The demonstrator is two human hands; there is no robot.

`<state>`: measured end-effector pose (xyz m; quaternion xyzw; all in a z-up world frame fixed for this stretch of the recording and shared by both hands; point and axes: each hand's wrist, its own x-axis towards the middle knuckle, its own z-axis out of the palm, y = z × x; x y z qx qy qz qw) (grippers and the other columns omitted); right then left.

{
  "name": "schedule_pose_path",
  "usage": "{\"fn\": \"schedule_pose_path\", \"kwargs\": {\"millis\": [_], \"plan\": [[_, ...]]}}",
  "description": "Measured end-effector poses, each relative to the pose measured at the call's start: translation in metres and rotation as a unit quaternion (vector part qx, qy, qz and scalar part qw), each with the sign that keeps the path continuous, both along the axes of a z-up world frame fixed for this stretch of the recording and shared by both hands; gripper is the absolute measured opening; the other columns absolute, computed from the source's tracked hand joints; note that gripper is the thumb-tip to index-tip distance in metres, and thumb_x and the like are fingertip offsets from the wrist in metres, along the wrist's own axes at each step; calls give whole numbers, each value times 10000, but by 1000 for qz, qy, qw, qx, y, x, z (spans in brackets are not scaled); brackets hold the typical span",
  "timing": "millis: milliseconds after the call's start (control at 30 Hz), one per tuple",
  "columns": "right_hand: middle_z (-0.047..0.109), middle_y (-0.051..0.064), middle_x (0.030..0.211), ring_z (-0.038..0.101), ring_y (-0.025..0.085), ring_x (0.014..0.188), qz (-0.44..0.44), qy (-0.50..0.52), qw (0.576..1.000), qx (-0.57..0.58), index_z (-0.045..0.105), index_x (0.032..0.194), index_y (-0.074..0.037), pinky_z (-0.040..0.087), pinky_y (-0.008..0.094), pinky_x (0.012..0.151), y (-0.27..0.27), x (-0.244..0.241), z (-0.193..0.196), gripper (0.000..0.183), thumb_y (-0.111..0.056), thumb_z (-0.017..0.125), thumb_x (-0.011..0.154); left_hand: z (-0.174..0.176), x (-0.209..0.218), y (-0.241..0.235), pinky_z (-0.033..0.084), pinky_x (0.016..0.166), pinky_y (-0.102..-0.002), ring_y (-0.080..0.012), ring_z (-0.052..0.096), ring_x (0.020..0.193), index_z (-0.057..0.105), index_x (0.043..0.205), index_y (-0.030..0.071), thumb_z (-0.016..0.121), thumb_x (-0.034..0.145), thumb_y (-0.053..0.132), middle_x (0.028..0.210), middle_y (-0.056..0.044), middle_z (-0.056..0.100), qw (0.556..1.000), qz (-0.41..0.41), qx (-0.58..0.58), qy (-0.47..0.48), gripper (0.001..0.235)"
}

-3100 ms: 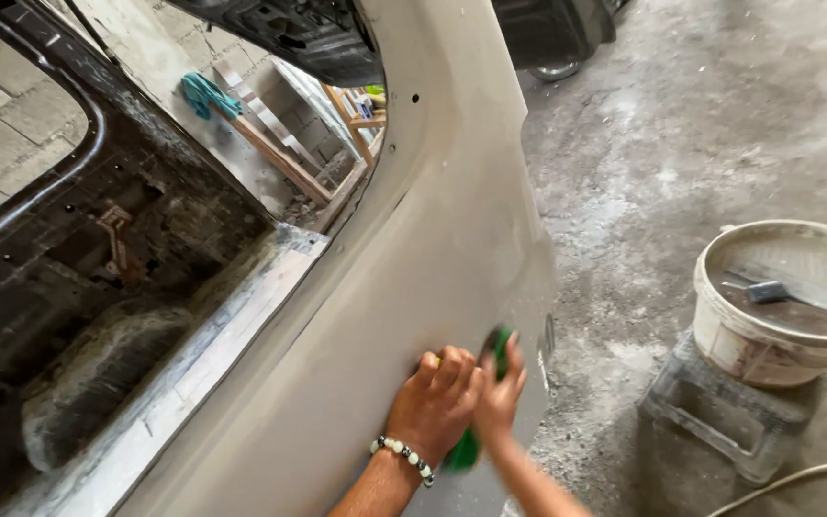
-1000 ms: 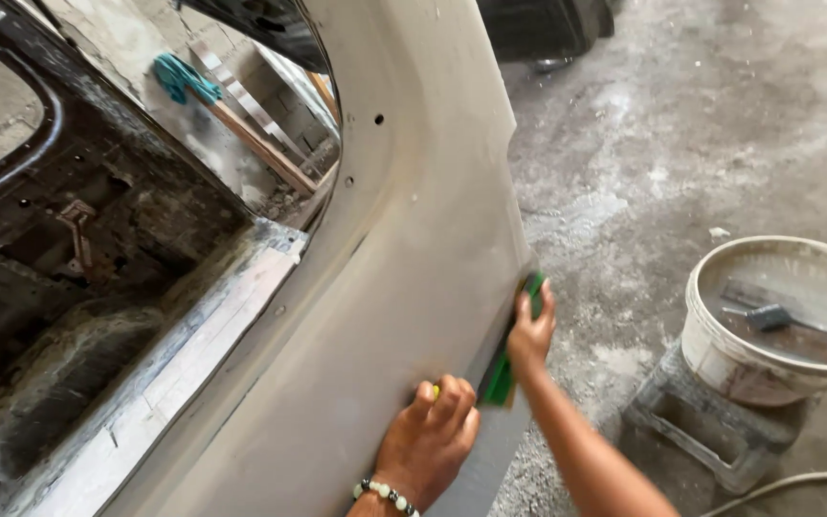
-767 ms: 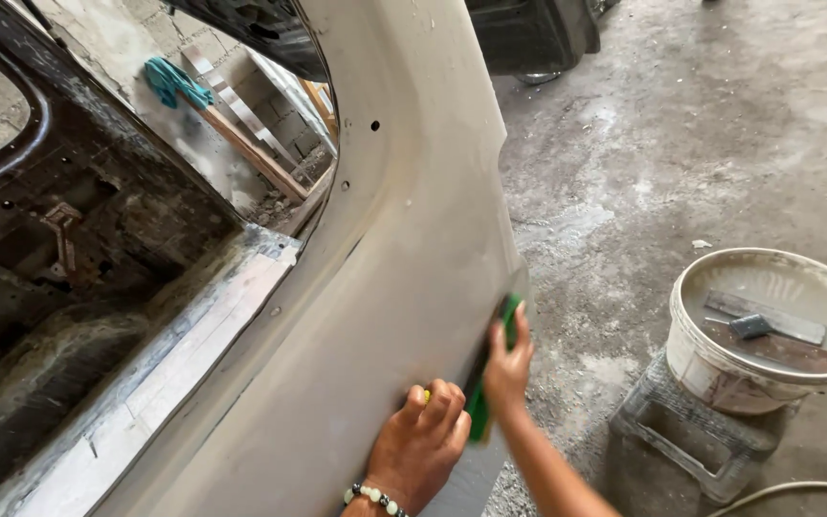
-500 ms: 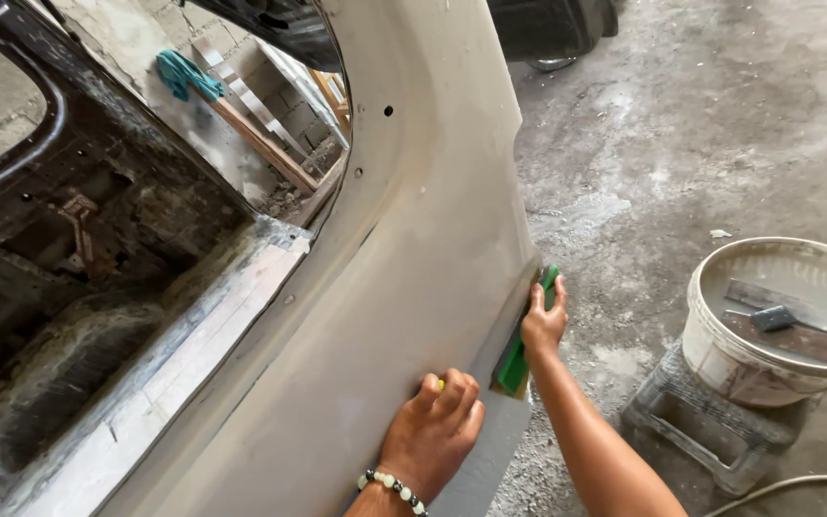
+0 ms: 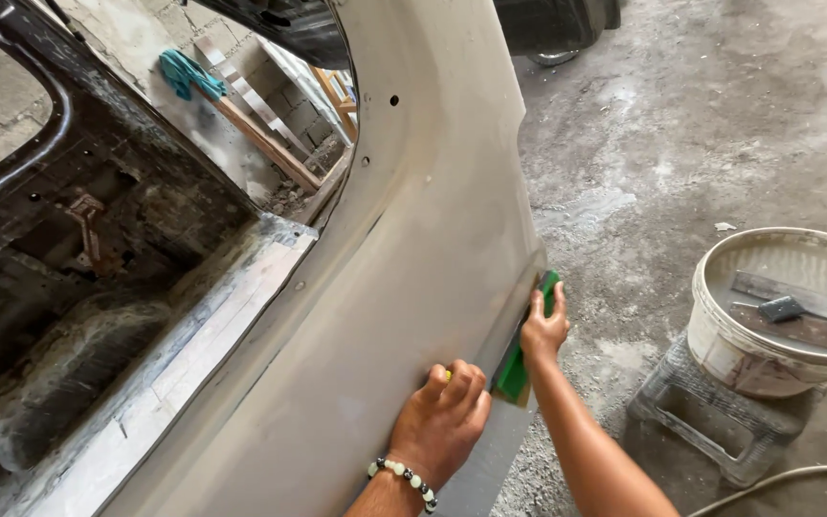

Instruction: The person sands the surface of a car door using a green sanding block and a yellow cloth. They repeatedly rub the block and cloth against the door panel, occasionally dipping the cloth into a bucket of water to clean the surface.

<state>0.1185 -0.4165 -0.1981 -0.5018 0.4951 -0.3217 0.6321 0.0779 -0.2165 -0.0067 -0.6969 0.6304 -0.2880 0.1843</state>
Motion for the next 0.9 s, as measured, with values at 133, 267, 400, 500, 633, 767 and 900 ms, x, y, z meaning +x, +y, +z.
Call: {"fn": "schedule_pose_path", "kwargs": {"millis": [133, 267, 400, 500, 633, 767, 900], "plan": [[465, 229, 1565, 456, 371, 1364, 2, -81, 978, -193, 419, 1592, -146, 322, 480, 1164, 89, -29, -22, 605, -367, 560, 1048, -7, 5, -4, 339, 1037, -412, -244, 472, 1226, 703, 987, 143, 589, 861, 248, 1194, -72, 613, 1000, 7, -5, -1, 199], [499, 241, 1358, 511, 369, 1252, 12, -114, 974, -194, 407, 1589, -130, 361, 462, 1112, 125, -34, -30, 662, -308, 602, 982, -7, 3, 4, 330, 1062, -409, -236, 450, 1251, 699, 1006, 163, 588, 812, 262, 1236, -50, 599, 999, 13, -5, -42, 244], [595, 218, 1267, 603, 330, 1139, -15, -60, 991, -118, 462, 1543, -136, 483, 437, 1013, 16, 7, -27, 566, -314, 594, 1022, -9, 7, 3, 322, 1065, -426, -255, 445, 1258, 684, 995, 153, 593, 843, 273, 1255, -71, 598, 1000, 5, 12, 16, 215], [650, 193, 1303, 623, 303, 1156, -41, -122, 985, -118, 461, 1515, -74, 473, 420, 1028, 31, -10, -17, 543, -299, 608, 1043, -17, 5, -4, 316, 1077, -422, -259, 441, 1271, 683, 1023, 158, 592, 894, 255, 1266, -67, 596, 1000, 0, 17, 1, 185], [526, 345, 1297, 480, 445, 1189, 26, -148, 973, -178, 448, 1587, -16, 380, 446, 1009, 142, -57, 4, 668, -211, 646, 980, -22, 2, -5, 328, 1067, -415, -243, 451, 1254, 713, 1098, 143, 591, 842, 261, 1241, -53, 599, 1000, -2, 5, 11, 307], [623, 208, 1422, 589, 269, 1289, -9, -169, 962, -215, 476, 1512, 10, 426, 356, 1109, 74, -18, -24, 575, -248, 622, 1019, -24, 7, 1, 333, 1058, -422, -262, 465, 1249, 711, 1022, 147, 597, 900, 266, 1237, -72, 615, 999, -34, -20, 31, 205], [541, 195, 1489, 549, 249, 1311, -30, -145, 984, -100, 443, 1508, -29, 413, 350, 1100, 14, -4, 0, 548, -259, 576, 1028, -19, 2, -2, 332, 1075, -418, -257, 466, 1248, 709, 1002, 162, 606, 914, 248, 1207, -67, 619, 999, -20, 14, 28, 160]]}}
